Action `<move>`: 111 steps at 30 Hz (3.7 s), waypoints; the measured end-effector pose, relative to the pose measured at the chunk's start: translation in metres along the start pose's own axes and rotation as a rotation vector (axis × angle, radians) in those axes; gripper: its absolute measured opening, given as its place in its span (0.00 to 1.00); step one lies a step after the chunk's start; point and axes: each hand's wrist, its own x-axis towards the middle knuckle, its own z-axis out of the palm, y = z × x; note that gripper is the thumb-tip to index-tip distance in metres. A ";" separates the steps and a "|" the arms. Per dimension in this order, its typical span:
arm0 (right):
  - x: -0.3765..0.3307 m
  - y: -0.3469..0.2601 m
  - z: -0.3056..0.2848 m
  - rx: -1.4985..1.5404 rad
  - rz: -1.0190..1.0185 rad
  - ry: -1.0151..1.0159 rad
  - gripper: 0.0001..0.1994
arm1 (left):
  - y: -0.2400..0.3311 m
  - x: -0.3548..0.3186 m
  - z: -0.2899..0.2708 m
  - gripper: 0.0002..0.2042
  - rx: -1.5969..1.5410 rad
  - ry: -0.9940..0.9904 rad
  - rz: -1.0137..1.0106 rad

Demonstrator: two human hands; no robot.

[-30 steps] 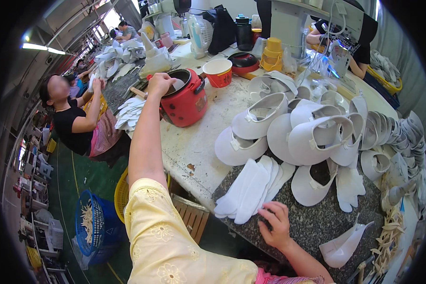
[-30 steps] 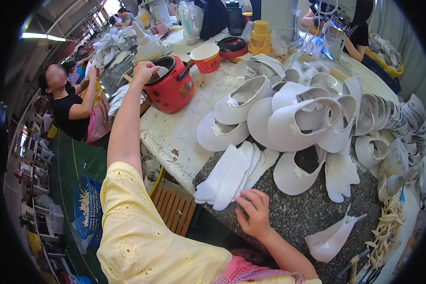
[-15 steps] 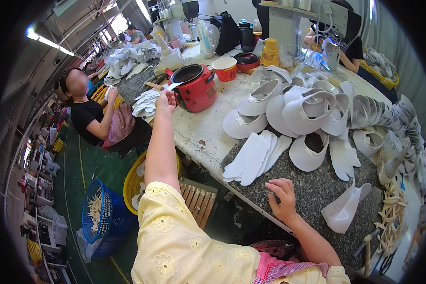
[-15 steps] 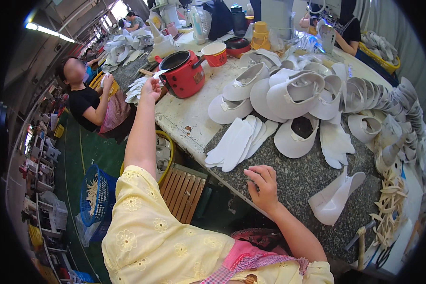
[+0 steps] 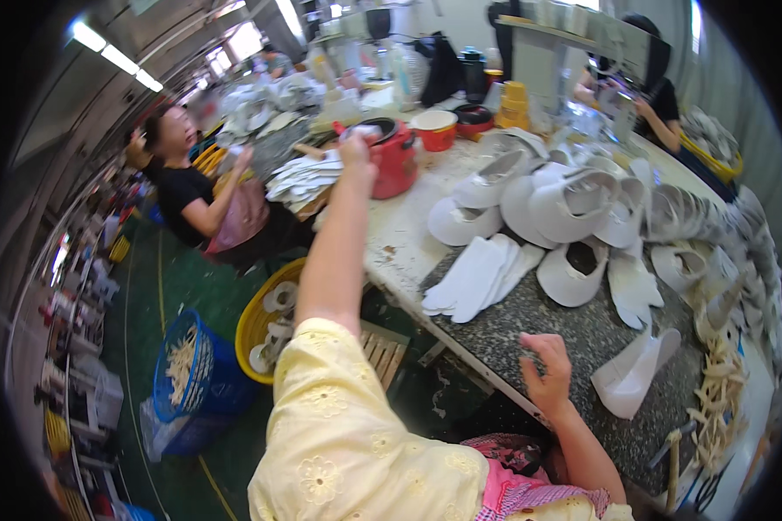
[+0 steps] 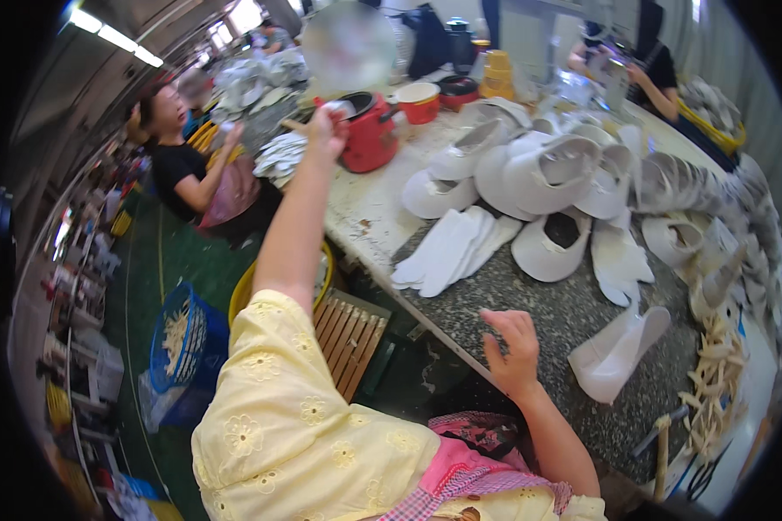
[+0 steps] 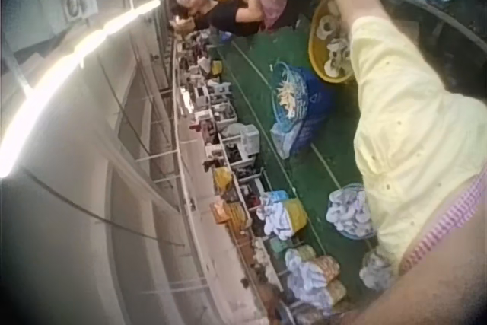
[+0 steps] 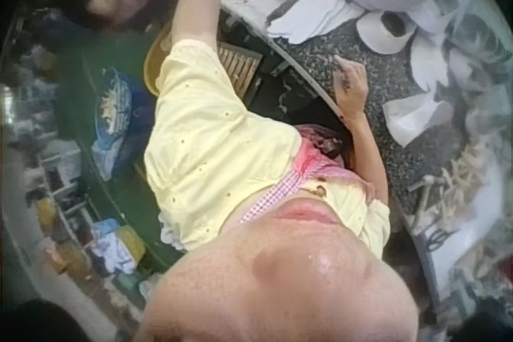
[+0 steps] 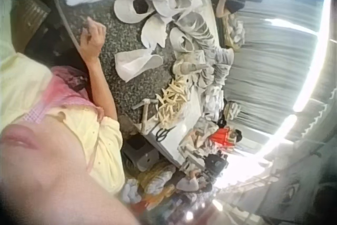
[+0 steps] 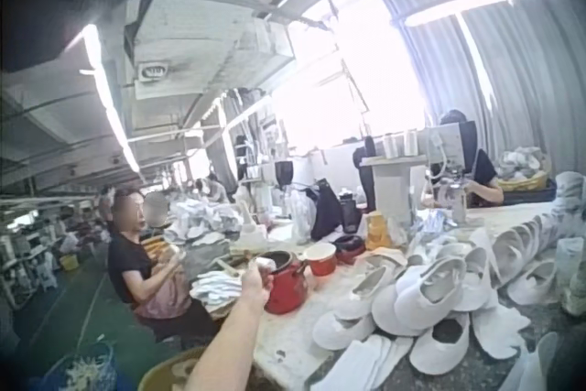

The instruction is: The person assembles shoe uppers by inserting lining pieces into the uppers, folding and pressing the edges together by hand and with a wooden tool, and placing the assembled pieces into a basket.

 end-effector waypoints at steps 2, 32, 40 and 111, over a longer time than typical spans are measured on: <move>-0.002 0.004 -0.009 0.005 0.040 -0.003 0.19 | -0.011 -0.035 0.047 0.04 -0.083 -0.029 0.073; -0.087 0.025 -0.206 -0.550 0.095 0.697 0.13 | -0.159 -0.458 0.148 0.05 -0.100 -1.053 -0.855; -0.085 0.017 -0.191 -0.561 0.027 0.593 0.10 | -0.165 -0.464 0.138 0.07 0.091 -1.036 -0.751; -0.111 0.042 -0.095 -0.719 0.382 0.352 0.09 | -0.235 -0.312 0.089 0.16 1.025 -1.959 0.198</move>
